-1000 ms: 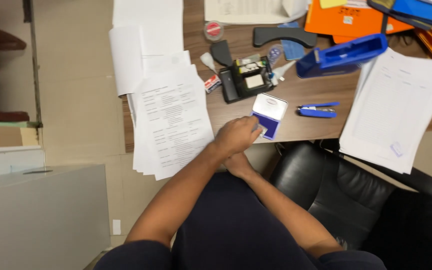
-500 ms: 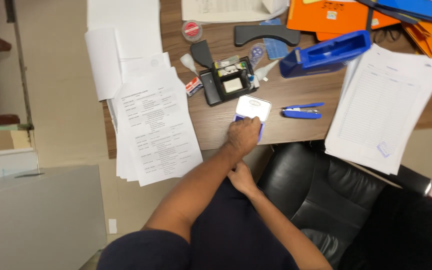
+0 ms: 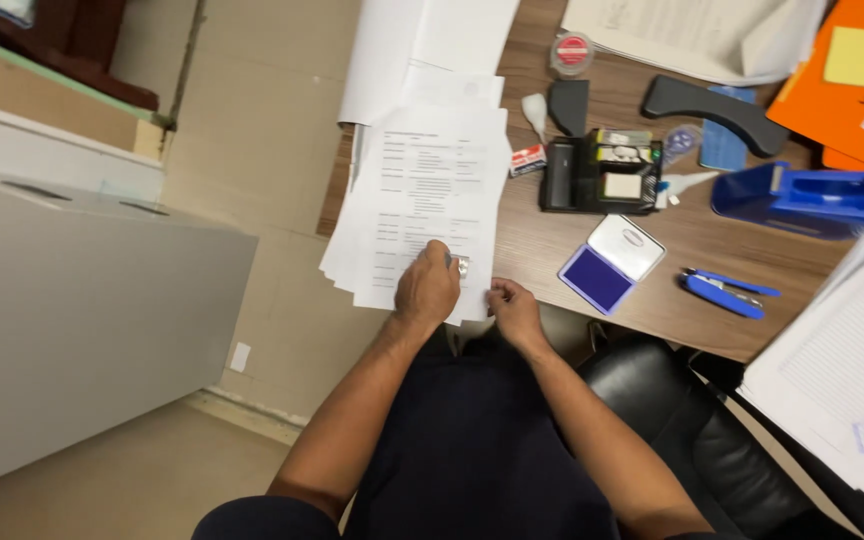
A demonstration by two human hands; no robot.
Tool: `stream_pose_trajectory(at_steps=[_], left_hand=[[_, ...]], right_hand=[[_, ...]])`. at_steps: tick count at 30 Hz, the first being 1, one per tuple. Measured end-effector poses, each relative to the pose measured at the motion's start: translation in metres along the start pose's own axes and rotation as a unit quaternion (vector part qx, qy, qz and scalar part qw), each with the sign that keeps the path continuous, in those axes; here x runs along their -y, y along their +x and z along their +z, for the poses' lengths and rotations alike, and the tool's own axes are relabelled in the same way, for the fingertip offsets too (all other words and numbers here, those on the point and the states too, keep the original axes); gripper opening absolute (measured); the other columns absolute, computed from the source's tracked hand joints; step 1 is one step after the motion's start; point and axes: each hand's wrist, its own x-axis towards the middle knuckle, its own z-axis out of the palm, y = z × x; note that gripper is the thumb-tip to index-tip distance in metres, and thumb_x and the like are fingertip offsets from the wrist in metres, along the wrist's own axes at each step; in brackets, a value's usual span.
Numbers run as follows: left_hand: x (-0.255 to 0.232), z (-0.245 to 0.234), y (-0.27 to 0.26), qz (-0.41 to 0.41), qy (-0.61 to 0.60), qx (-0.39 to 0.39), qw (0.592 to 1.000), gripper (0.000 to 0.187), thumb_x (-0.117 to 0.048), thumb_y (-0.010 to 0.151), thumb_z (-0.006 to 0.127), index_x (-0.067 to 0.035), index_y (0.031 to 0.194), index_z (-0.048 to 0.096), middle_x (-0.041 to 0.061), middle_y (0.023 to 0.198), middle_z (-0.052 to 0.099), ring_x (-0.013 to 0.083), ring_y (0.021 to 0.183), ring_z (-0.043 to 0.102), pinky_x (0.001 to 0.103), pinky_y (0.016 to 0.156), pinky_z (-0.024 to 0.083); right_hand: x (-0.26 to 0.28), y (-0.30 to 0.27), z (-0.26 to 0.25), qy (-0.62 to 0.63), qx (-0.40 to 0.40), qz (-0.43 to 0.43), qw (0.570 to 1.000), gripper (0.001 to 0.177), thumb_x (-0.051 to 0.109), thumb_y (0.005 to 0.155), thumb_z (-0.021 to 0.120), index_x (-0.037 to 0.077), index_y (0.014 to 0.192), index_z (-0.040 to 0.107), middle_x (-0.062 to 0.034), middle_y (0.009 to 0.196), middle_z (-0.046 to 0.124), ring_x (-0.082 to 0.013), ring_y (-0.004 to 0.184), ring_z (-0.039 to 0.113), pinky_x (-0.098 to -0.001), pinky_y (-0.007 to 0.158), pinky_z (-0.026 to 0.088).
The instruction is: Manually stamping a series of registration and program sheets with a rubber stamp.
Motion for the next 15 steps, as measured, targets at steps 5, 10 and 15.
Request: stream_pose_trajectory(at_steps=[5, 10, 15], left_hand=[[0.024, 0.025, 0.0, -0.004, 0.049, 0.004, 0.999, 0.025, -0.021, 0.096, 0.065, 0.001, 0.099, 0.053, 0.024, 0.091, 0.066, 0.0436, 0.084, 0.067, 0.053, 0.073, 0.054], [0.034, 0.034, 0.003, 0.059, 0.079, -0.008, 0.995, 0.023, -0.019, 0.096, 0.065, 0.001, 0.096, 0.053, 0.022, 0.084, 0.064, 0.0416, 0.078, 0.066, 0.053, 0.071, 0.053], [0.035, 0.028, 0.0, 0.084, 0.083, -0.018, 0.993, 0.022, -0.019, 0.095, 0.066, -0.001, 0.092, 0.054, 0.019, 0.082, 0.064, 0.0392, 0.076, 0.065, 0.052, 0.071, 0.052]], right_hand=[[-0.006, 0.014, 0.008, 0.027, 0.005, 0.011, 1.0, 0.02, 0.01, 0.093, 0.067, -0.001, 0.108, 0.073, -0.0051, 0.08, 0.073, -0.0111, 0.067, 0.066, -0.0276, 0.063, 0.056], [-0.01, 0.017, 0.009, 0.03, -0.005, 0.048, 0.998, 0.014, 0.01, 0.093, 0.068, 0.0, 0.101, 0.074, -0.0045, 0.075, 0.07, -0.0115, 0.063, 0.063, -0.0275, 0.059, 0.052], [-0.01, 0.009, 0.01, 0.023, 0.029, 0.075, 0.997, 0.014, 0.013, 0.094, 0.069, 0.001, 0.095, 0.075, -0.0055, 0.072, 0.068, -0.0115, 0.06, 0.06, -0.0281, 0.056, 0.048]])
